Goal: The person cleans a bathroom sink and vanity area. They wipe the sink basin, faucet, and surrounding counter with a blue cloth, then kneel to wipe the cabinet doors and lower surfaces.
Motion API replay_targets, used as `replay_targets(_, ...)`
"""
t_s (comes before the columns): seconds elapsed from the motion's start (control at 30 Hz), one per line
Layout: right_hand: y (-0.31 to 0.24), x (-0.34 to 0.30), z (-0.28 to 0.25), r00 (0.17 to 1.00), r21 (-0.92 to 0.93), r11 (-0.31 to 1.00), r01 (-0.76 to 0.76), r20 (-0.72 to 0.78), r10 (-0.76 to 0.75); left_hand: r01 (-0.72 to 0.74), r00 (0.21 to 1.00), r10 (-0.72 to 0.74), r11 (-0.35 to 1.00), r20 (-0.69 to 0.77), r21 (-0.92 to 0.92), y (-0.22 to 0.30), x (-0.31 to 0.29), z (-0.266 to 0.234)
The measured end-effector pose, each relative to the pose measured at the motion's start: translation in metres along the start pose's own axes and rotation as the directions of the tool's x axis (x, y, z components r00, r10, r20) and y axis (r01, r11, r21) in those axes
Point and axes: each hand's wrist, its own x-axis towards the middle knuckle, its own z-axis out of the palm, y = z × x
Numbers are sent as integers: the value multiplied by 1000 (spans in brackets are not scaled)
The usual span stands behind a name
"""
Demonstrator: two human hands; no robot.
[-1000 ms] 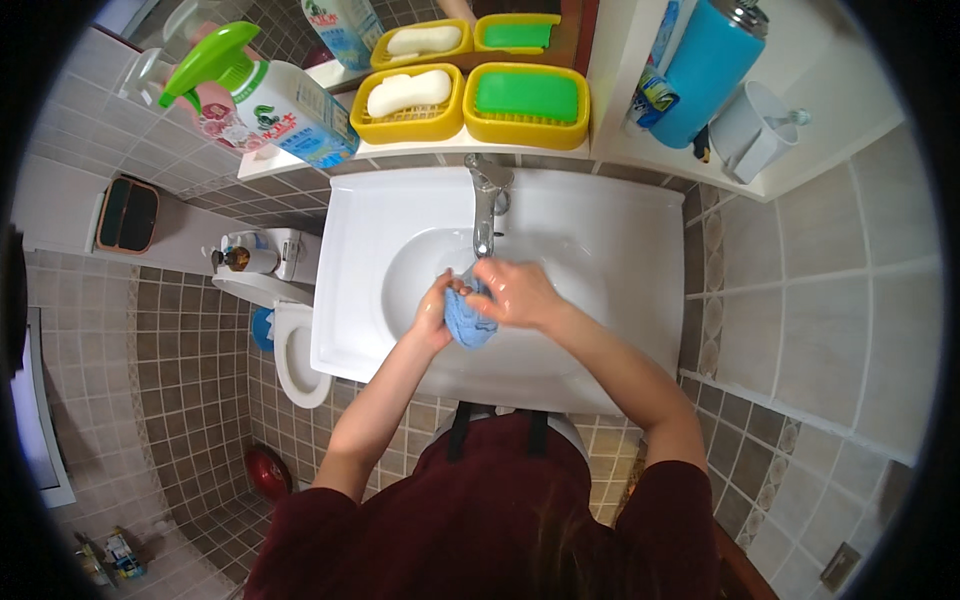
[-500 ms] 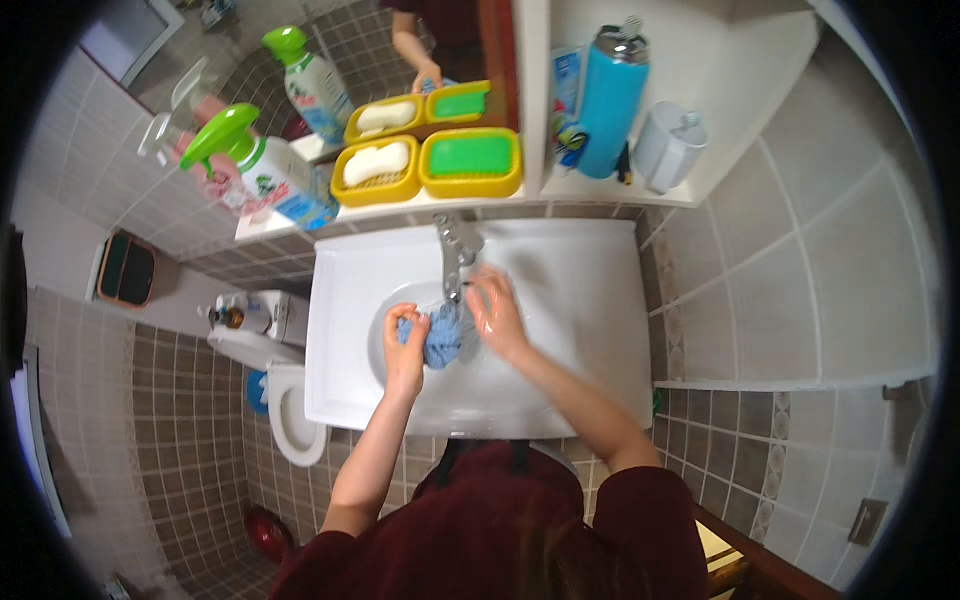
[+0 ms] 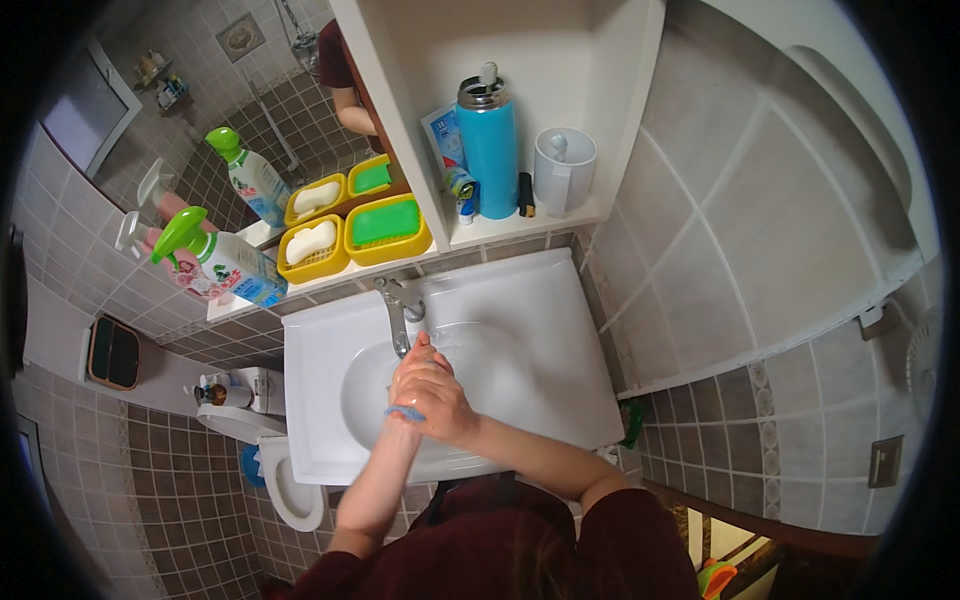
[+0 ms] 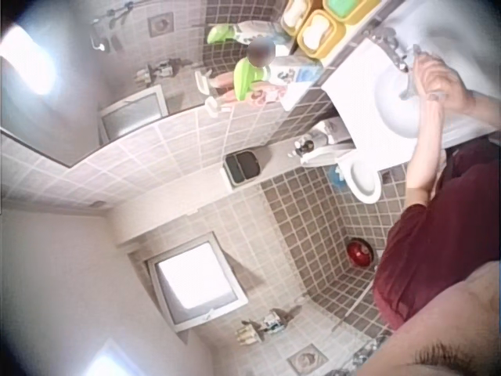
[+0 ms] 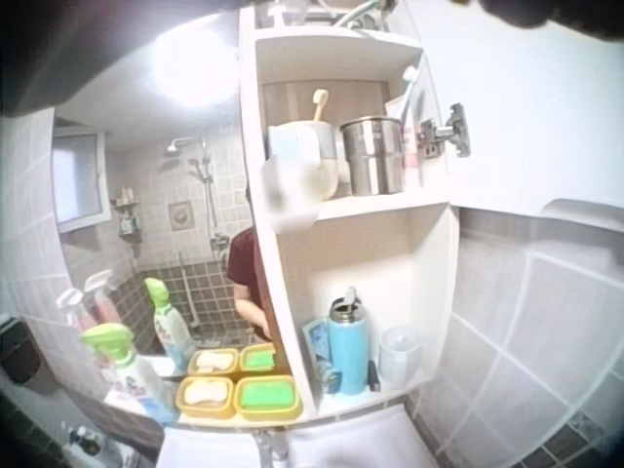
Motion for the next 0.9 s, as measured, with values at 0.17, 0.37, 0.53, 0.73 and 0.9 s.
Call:
replay_targets(0.17, 18, 2, -10, 971, -57, 979, 196, 152, -185, 420, 907, -343, 764, -244, 490, 28, 31, -2)
replay_targets(0.37, 31, -35, -9, 890, 93, 978, 186, 406, -208, 471, 864, -190, -22, -467, 882, 19, 35, -2)
replay_targets(0.53, 36, -73, -1, 845, 137, 976, 169, 489, -215, 436, 843, -124, -412, -523, 800, 13, 33, -25)
replay_targets(0.73, 58, -75, -26, 879, 272, 962, -13, 462, -118, 475, 872, 97, 60, -479, 878, 30, 23, -49)
replay_targets(0.9, 88, -82, -57, 856, -196, 837, -510, -25, 516, 298, 904, 217, 298, -368, 907, 6, -1, -38)
